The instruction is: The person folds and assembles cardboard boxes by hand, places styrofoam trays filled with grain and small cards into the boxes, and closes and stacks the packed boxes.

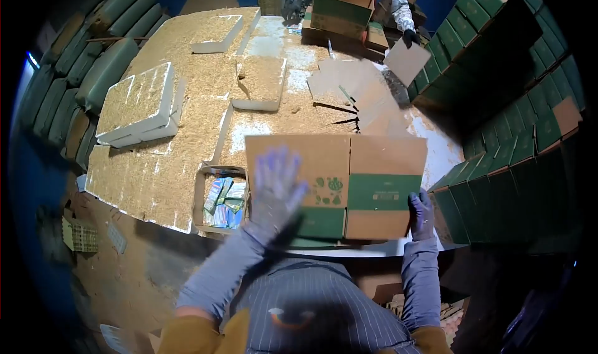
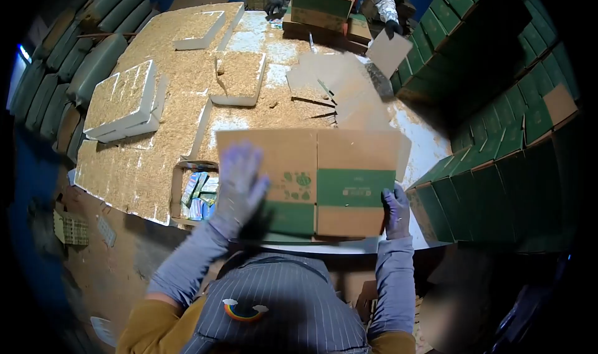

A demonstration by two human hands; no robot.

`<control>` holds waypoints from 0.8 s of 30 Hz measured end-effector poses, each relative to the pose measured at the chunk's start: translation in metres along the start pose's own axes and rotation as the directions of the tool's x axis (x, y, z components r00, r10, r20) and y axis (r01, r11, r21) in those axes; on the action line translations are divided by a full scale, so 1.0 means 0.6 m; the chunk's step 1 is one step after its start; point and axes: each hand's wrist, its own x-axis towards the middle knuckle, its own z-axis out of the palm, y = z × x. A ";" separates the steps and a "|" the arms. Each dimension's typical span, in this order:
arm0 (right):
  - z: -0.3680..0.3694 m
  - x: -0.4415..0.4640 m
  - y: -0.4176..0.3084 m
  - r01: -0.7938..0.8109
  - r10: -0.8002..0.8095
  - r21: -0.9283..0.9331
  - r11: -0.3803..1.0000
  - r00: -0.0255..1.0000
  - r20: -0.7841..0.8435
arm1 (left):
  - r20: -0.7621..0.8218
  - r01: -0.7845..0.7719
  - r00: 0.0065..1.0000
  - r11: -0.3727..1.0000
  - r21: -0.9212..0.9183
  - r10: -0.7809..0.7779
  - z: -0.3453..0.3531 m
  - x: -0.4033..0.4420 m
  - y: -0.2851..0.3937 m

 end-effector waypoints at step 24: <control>0.190 0.011 -0.080 0.944 -0.176 -0.034 0.328 0.096 0.980 | 0.749 -0.610 0.429 0.774 -0.173 0.505 -0.058 0.105 0.129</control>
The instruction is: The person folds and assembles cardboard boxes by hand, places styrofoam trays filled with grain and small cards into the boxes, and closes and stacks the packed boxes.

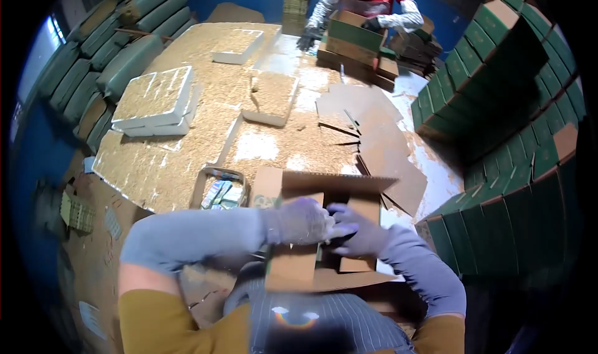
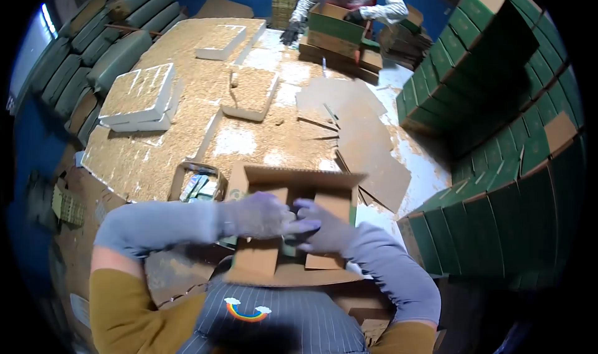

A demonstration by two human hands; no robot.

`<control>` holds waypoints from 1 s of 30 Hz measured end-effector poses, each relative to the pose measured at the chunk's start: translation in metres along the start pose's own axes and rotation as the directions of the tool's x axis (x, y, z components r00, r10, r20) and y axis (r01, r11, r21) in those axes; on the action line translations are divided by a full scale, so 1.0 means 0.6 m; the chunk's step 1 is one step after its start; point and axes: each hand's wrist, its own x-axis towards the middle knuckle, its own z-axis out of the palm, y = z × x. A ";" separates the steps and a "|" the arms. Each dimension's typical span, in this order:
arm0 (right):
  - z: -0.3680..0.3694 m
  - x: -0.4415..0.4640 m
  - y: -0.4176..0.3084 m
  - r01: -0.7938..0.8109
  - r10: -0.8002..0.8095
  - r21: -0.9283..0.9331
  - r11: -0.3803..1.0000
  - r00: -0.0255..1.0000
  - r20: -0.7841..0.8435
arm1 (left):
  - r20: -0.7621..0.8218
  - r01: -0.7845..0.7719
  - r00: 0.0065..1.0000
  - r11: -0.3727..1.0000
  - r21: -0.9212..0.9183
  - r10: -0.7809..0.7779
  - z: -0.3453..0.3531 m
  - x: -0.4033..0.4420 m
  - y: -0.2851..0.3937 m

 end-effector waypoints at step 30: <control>0.005 -0.203 0.168 -0.501 0.967 0.828 0.252 0.166 -0.194 | 0.041 0.526 0.343 0.156 -0.836 -0.939 0.322 0.092 -0.277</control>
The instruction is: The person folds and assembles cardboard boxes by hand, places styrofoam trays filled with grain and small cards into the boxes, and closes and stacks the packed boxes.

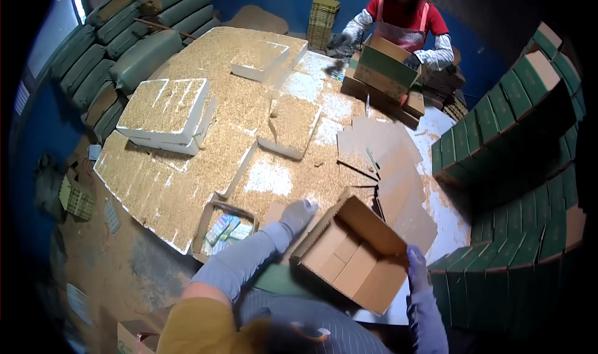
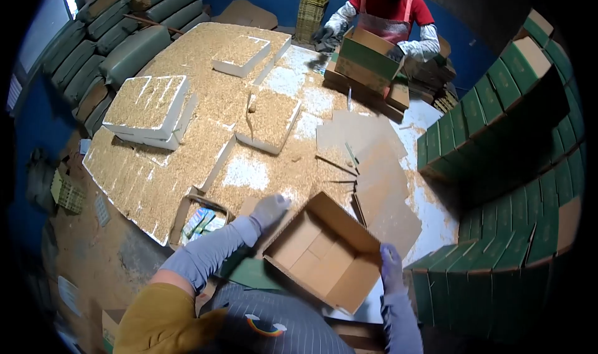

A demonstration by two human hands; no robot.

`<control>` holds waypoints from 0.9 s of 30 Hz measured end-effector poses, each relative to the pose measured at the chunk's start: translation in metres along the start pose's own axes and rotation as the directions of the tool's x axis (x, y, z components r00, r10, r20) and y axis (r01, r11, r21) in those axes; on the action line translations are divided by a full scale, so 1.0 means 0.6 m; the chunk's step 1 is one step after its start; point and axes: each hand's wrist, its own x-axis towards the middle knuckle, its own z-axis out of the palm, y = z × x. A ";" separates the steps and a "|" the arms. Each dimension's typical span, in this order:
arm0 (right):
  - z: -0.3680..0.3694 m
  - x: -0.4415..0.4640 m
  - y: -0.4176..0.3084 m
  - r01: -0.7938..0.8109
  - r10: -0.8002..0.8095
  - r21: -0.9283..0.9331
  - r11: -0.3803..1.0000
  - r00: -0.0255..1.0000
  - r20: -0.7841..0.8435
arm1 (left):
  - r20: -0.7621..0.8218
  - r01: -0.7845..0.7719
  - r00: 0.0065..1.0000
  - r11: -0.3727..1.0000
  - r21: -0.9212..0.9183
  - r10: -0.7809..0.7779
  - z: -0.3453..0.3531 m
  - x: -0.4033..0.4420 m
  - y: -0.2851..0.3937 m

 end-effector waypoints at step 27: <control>0.029 -0.019 -0.059 -0.023 0.012 -0.168 0.985 0.998 -0.064 | -0.490 -0.011 0.836 0.886 -0.463 -0.246 -0.239 0.155 -0.030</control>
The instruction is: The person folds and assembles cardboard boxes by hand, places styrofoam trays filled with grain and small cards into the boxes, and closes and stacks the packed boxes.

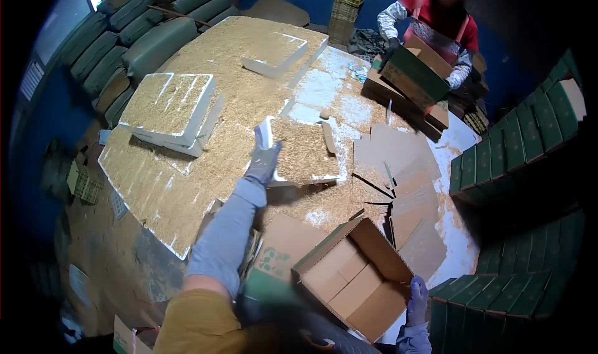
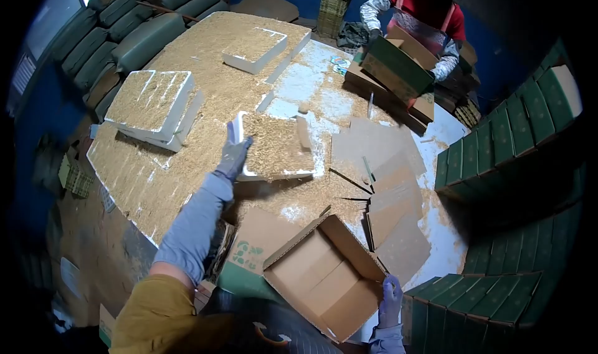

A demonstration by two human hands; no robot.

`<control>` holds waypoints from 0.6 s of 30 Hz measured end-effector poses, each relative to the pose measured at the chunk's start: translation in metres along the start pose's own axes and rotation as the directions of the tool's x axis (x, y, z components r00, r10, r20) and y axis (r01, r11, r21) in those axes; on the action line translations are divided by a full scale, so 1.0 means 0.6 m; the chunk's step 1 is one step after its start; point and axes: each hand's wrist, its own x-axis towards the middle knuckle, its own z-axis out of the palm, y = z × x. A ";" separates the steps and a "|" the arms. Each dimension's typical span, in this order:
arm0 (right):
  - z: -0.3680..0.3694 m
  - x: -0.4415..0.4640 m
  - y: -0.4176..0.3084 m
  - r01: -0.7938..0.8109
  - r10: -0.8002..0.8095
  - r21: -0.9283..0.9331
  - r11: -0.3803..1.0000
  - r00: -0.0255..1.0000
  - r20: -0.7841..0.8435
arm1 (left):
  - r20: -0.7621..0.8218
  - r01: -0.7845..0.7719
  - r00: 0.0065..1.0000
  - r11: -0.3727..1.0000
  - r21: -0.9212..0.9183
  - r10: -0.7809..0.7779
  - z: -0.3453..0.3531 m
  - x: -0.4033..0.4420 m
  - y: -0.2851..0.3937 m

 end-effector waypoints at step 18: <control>0.052 0.120 -0.054 0.167 -0.149 -0.013 0.986 0.910 0.386 | 0.537 -0.624 0.665 0.781 0.018 0.519 -0.113 -0.352 0.163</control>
